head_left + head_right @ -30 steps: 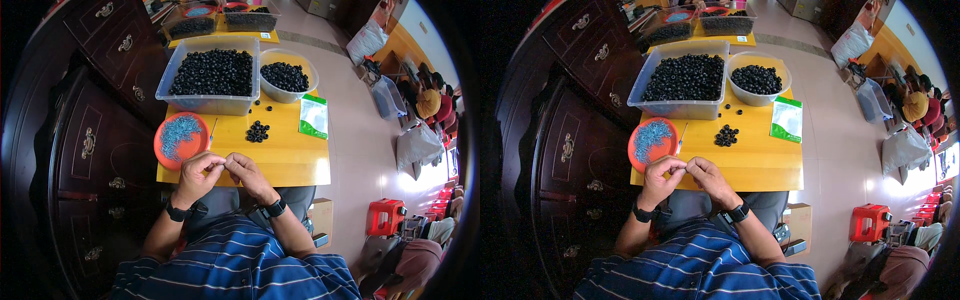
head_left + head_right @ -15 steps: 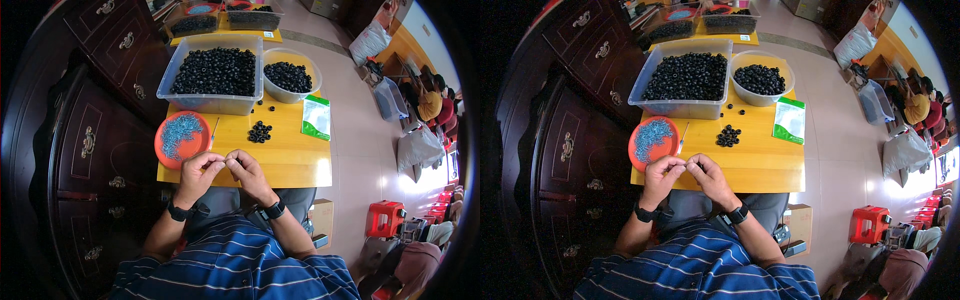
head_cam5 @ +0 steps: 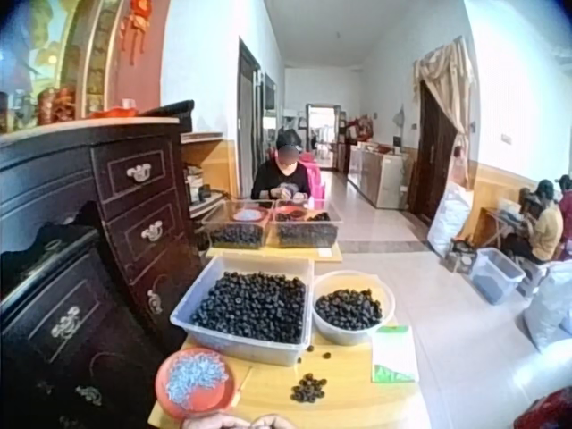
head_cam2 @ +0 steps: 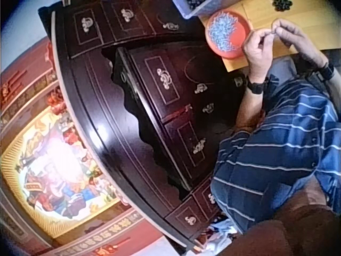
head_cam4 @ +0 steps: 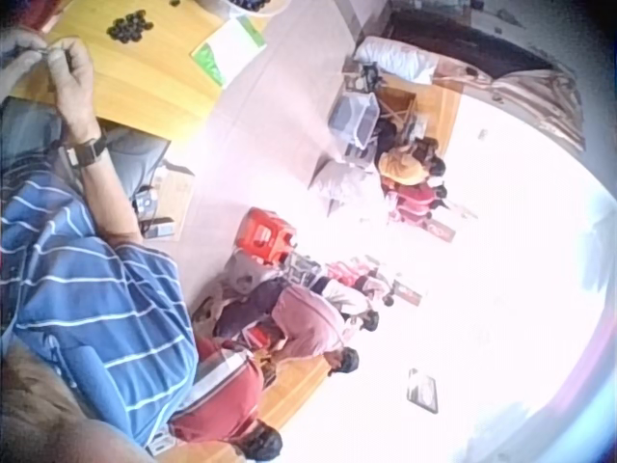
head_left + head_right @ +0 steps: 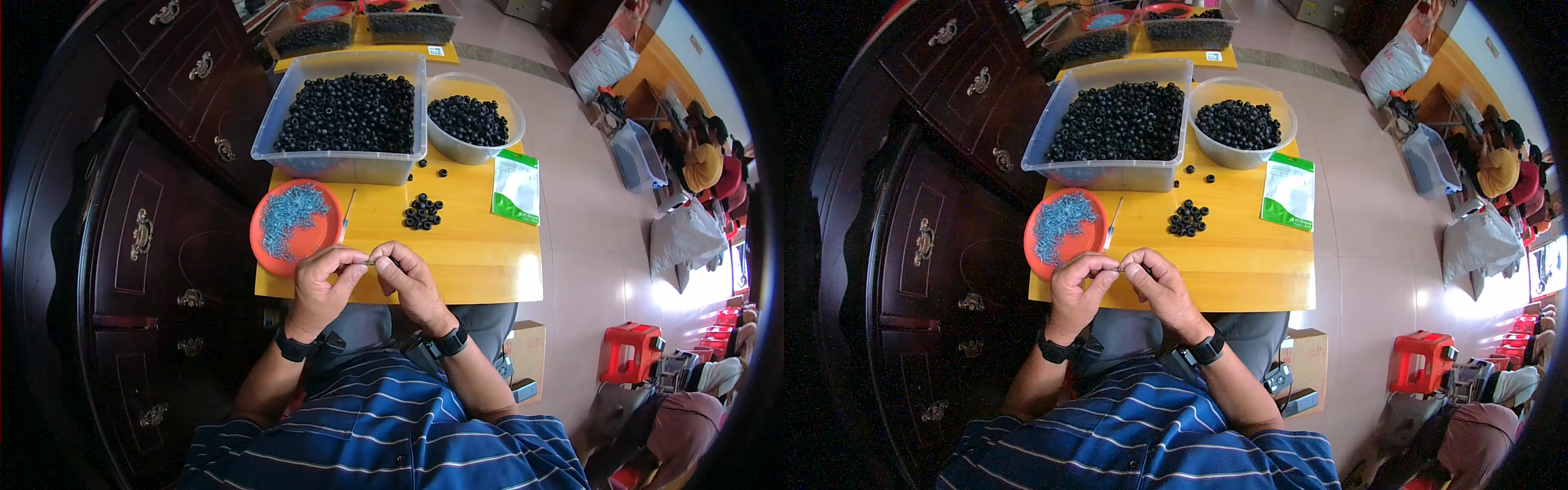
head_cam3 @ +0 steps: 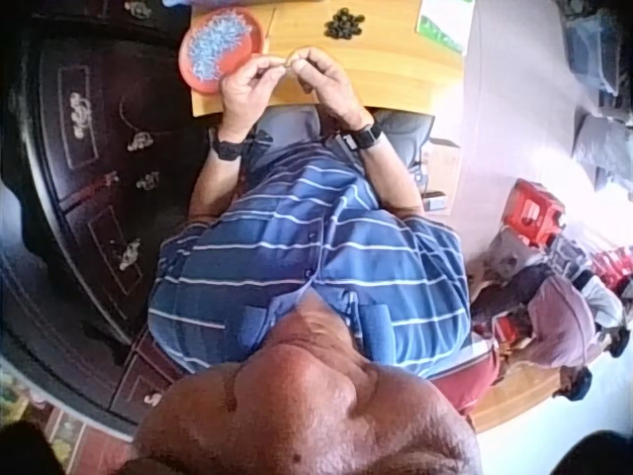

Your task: The person is assembling small black plastic components by inserting blue plastic pins into them.

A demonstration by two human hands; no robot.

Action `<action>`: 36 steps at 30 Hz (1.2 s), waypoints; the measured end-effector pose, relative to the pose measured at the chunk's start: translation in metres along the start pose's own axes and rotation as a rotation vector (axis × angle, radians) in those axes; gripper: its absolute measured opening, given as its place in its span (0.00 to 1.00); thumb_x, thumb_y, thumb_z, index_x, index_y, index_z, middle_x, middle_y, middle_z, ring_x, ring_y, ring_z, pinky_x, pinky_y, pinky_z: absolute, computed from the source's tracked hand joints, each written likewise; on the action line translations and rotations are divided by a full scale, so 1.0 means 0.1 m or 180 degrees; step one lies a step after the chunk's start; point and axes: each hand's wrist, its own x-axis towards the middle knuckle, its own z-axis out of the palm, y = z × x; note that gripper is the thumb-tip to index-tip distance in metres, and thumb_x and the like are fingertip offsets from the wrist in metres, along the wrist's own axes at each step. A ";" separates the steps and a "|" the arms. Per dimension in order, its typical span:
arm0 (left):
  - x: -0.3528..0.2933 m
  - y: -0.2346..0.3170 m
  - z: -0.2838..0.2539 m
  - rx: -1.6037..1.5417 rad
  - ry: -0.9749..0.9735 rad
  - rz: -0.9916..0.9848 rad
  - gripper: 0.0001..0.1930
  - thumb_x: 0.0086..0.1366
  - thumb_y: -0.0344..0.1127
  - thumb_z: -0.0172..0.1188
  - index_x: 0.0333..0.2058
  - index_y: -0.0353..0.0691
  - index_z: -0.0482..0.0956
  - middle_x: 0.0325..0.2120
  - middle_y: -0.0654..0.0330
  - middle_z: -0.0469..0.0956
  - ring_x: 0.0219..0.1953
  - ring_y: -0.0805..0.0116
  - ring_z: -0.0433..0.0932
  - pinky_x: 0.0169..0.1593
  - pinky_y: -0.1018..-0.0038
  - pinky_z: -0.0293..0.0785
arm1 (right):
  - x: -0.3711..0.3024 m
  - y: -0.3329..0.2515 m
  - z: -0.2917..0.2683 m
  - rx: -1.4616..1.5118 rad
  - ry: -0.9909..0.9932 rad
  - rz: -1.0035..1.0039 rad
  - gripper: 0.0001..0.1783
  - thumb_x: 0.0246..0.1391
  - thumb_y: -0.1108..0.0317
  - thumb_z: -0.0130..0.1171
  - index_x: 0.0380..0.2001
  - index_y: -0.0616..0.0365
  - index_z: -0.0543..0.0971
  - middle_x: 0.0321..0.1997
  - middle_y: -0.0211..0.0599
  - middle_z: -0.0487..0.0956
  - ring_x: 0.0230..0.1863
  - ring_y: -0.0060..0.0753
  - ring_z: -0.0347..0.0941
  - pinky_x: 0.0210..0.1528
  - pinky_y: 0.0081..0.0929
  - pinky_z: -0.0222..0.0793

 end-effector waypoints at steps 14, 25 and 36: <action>0.01 0.02 0.00 0.0128 0.0069 0.0118 0.08 0.58 0.19 0.67 0.37 0.33 0.82 0.30 0.60 0.82 0.30 0.74 0.79 0.35 0.77 0.75 | 0.00 -0.03 0.06 -0.0147 0.0074 -0.0091 0.09 0.68 0.62 0.58 0.44 0.55 0.76 0.31 0.16 0.70 0.28 0.08 0.61 0.28 0.11 0.58; -0.03 0.00 -0.03 -0.0098 0.0094 -0.0023 0.06 0.63 0.21 0.63 0.39 0.33 0.81 0.31 0.60 0.82 0.32 0.75 0.79 0.37 0.78 0.75 | 0.01 0.03 0.09 -0.0080 0.0036 -0.0255 0.09 0.68 0.64 0.59 0.45 0.56 0.76 0.34 0.16 0.70 0.28 0.08 0.60 0.28 0.11 0.57; 0.00 -0.01 0.00 0.0282 -0.0021 0.0337 0.07 0.60 0.20 0.64 0.37 0.33 0.80 0.30 0.59 0.81 0.30 0.72 0.79 0.35 0.76 0.74 | -0.01 -0.05 0.04 -0.0289 -0.0047 0.0208 0.09 0.69 0.65 0.58 0.46 0.57 0.76 0.34 0.15 0.71 0.31 0.07 0.61 0.32 0.11 0.58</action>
